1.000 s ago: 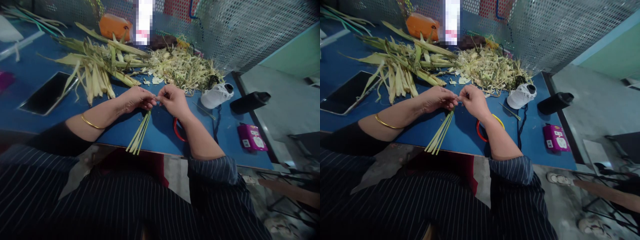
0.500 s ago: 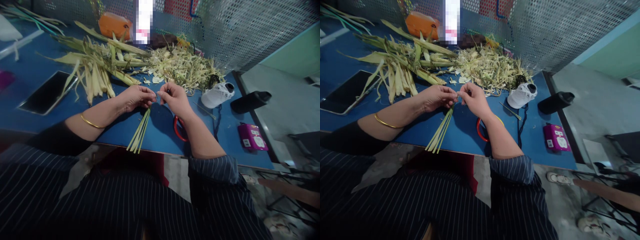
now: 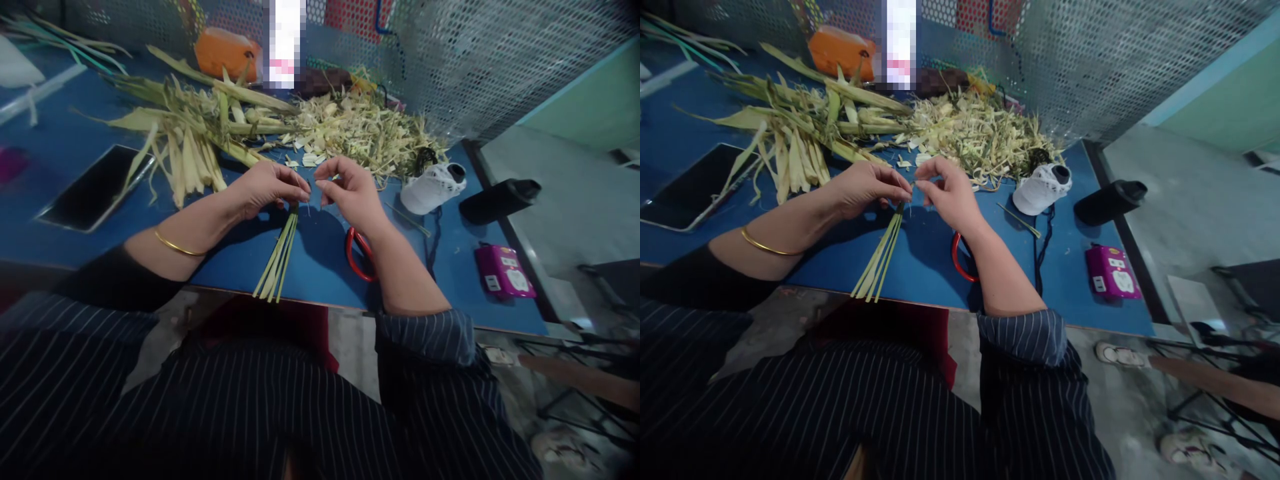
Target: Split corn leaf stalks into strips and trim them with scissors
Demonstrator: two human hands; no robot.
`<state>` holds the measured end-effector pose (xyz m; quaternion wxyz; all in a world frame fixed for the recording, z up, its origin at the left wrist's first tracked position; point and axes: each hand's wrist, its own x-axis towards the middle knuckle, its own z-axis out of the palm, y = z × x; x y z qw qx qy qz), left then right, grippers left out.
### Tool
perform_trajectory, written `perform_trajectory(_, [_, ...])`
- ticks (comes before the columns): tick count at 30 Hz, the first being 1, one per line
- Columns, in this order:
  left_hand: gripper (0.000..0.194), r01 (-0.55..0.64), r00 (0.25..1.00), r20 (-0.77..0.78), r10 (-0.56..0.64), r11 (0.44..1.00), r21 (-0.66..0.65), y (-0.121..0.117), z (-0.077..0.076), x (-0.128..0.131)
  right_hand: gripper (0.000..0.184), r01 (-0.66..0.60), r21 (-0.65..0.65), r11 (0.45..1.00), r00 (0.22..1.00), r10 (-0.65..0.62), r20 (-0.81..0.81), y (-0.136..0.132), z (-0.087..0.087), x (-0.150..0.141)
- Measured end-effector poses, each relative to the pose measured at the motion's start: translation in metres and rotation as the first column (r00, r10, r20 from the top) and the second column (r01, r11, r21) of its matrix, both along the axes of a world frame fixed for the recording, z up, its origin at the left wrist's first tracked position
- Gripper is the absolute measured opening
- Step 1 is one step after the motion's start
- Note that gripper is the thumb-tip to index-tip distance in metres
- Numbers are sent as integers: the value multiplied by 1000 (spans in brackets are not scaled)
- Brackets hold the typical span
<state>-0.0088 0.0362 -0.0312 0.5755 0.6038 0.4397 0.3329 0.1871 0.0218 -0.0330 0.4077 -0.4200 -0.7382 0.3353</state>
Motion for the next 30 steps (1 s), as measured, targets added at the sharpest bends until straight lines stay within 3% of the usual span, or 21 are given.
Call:
perform_trajectory(2, [17,23,1000,-17,-22,999,31,0,2,-1,19,83,74,994,996,-84,10,4,-2,1])
perform_trajectory(5, [17,55,998,-20,-54,997,49,0,4,-1,27,3,87,996,998,-9,70,5,-2,1])
perform_trajectory(10, [14,100,995,13,-100,995,-3,-2,4,-1,18,-166,-3,986,985,166,46,0,1,-6])
perform_trajectory(16, [11,28,1000,-2,-28,1000,13,-3,8,0,9,-89,-139,986,996,90,0,-1,-2,-6])
perform_trajectory(21, [11,22,1000,-1,-22,999,37,-2,8,0,9,-139,-227,964,988,119,-103,-2,0,-6])
perform_trajectory(30, [7,16,997,-75,7,953,301,-5,11,0,7,-127,-268,955,984,86,-158,-2,2,-5])
